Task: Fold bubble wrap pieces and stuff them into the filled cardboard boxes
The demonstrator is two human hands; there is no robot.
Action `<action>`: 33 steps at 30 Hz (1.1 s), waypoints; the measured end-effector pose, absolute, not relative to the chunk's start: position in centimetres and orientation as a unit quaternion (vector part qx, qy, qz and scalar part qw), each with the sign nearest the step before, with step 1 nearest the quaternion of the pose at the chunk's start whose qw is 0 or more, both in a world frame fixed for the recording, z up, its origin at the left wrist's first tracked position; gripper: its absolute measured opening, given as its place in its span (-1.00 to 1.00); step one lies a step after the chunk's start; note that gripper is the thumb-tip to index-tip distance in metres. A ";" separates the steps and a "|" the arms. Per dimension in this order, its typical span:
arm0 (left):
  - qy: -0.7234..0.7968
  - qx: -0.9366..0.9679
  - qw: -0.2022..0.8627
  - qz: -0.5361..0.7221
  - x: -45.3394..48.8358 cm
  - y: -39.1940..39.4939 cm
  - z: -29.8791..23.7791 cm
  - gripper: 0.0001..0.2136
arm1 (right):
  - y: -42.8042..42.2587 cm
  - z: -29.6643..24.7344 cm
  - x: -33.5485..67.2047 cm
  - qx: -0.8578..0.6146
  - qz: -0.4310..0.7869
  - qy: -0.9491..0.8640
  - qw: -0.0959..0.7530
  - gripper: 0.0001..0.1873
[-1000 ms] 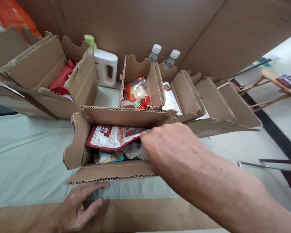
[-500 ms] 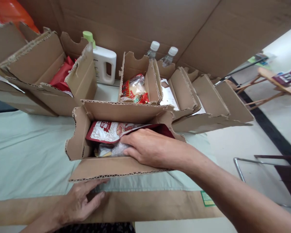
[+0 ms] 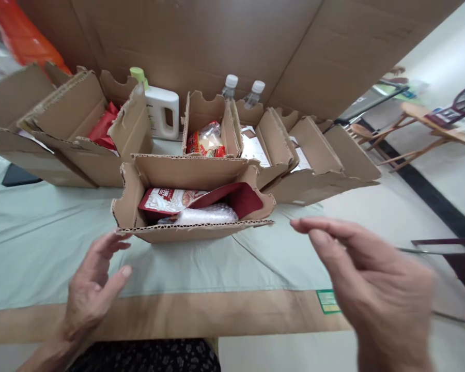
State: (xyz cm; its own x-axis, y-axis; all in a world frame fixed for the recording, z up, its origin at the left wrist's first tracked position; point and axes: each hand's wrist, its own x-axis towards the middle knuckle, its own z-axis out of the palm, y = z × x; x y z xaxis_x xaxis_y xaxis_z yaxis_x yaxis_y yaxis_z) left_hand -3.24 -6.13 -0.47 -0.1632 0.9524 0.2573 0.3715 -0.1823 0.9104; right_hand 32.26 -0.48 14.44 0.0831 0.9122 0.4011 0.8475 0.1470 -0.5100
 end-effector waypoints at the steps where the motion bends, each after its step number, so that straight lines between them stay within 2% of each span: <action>1: 0.569 0.572 0.303 0.508 -3.0 -5.7 -0.3 -0.38 | -1.0 12.6 32.4 -0.664 0.081 -0.640 0.378 -0.77; 4: 0.533 0.575 0.361 0.506 -1.5 -3.7 0.0 -0.20 | -0.2 6.5 30.5 -0.622 0.212 -0.633 0.411 -0.50; 6: 0.512 0.571 0.384 0.514 -0.4 -2.2 -0.1 -0.16 | 1.4 3.4 28.0 -0.590 0.265 -0.633 0.425 -0.41; 11: 0.503 0.563 0.396 0.523 0.8 -3.2 -0.4 -0.17 | 0.7 0.2 25.5 -0.575 0.287 -0.596 0.482 -0.47; 15: 0.493 0.605 0.397 0.482 1.7 -9.6 -1.7 -0.19 | -7.6 -1.6 29.4 -0.638 0.225 -0.576 0.459 -0.68; 18: 0.471 0.648 0.395 0.450 1.1 -12.9 -2.6 -0.20 | -12.2 -1.9 30.7 -0.688 0.189 -0.555 0.428 -0.69; 20: 0.486 0.641 0.385 0.452 -0.7 -12.8 -2.2 -0.24 | -12.3 -1.0 28.8 -0.681 0.203 -0.560 0.426 -0.76; 21: 0.501 0.627 0.380 0.461 -1.8 -12.1 -1.7 -0.26 | -11.4 -0.4 27.2 -0.662 0.220 -0.571 0.433 -0.76; 24: 0.528 0.582 0.350 0.510 -4.1 -9.2 0.7 -0.26 | -7.5 1.4 22.7 -0.574 0.278 -0.607 0.474 -0.54; 26: 0.526 0.577 0.325 0.534 -4.0 -8.3 2.0 -0.22 | -6.1 1.9 21.5 -0.542 0.298 -0.608 0.498 -0.48; 31: 0.519 0.619 0.332 0.488 -1.3 -11.0 1.3 -0.23 | -8.3 0.7 24.0 -0.598 0.233 -0.567 0.516 -0.63; 33: 0.532 0.612 0.333 0.481 -1.3 -12.5 0.3 -0.24 | -8.2 0.2 24.1 -0.586 0.244 -0.586 0.503 -0.59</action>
